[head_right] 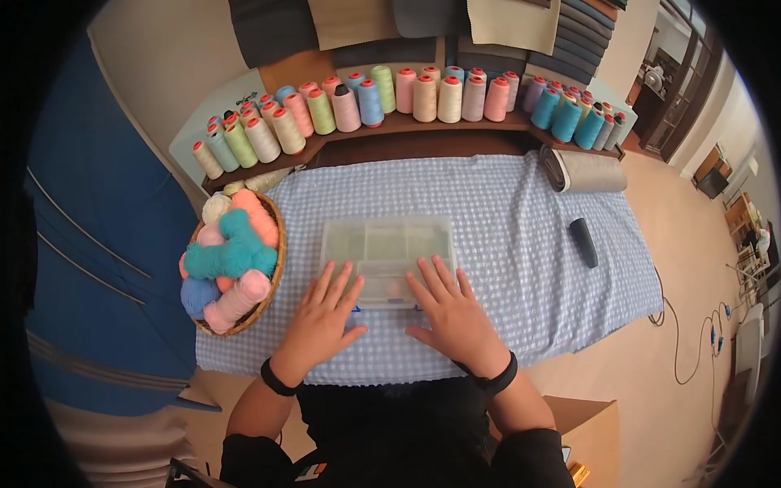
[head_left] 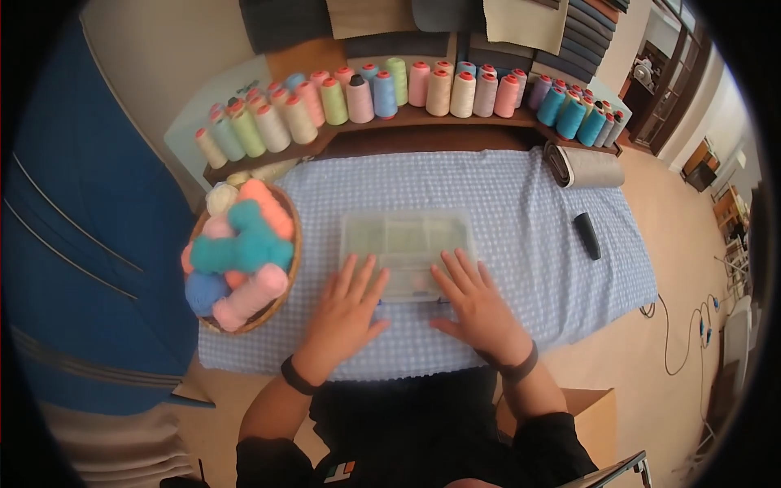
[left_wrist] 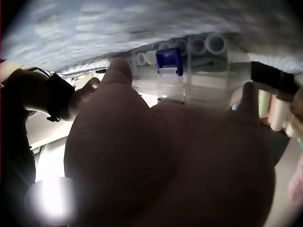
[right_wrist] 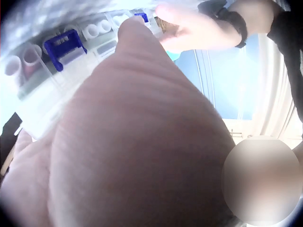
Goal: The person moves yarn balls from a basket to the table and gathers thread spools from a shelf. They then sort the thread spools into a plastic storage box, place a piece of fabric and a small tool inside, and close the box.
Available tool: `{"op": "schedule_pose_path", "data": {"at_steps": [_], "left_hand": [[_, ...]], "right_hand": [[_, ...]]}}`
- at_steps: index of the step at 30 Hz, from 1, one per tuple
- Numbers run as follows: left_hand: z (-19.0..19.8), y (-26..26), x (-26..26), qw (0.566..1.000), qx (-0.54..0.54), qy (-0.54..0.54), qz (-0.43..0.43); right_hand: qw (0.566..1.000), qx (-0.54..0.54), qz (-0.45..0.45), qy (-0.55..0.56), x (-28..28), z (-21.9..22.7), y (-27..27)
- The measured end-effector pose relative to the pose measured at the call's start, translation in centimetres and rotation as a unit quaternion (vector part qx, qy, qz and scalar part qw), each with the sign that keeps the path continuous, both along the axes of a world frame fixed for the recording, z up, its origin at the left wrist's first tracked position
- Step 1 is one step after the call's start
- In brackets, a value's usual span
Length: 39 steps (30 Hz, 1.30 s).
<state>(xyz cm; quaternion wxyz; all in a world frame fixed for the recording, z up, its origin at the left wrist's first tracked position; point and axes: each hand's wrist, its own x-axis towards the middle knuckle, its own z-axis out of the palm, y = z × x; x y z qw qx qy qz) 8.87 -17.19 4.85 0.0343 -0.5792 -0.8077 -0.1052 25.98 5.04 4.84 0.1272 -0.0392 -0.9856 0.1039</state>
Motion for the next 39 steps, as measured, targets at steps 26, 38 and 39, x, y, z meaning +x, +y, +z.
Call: {"op": "schedule_pose_path", "data": {"at_steps": [26,38,39], "left_hand": [[0.2,0.3,0.9,0.999,0.013,0.04,0.014],[-1.9,2.4,1.4,0.986,0.035,0.142,0.082],[-1.8,2.4,1.4,0.986,0.034,0.141,0.082]], "right_hand": [[0.994,0.087,-0.034,0.054,-0.6,-1.1,-1.5],[0.978,0.179,-0.06,0.085,-1.4,-1.6,-2.1],[0.977,0.184,-0.061,0.085,-1.4,-1.7,-2.0]]}}
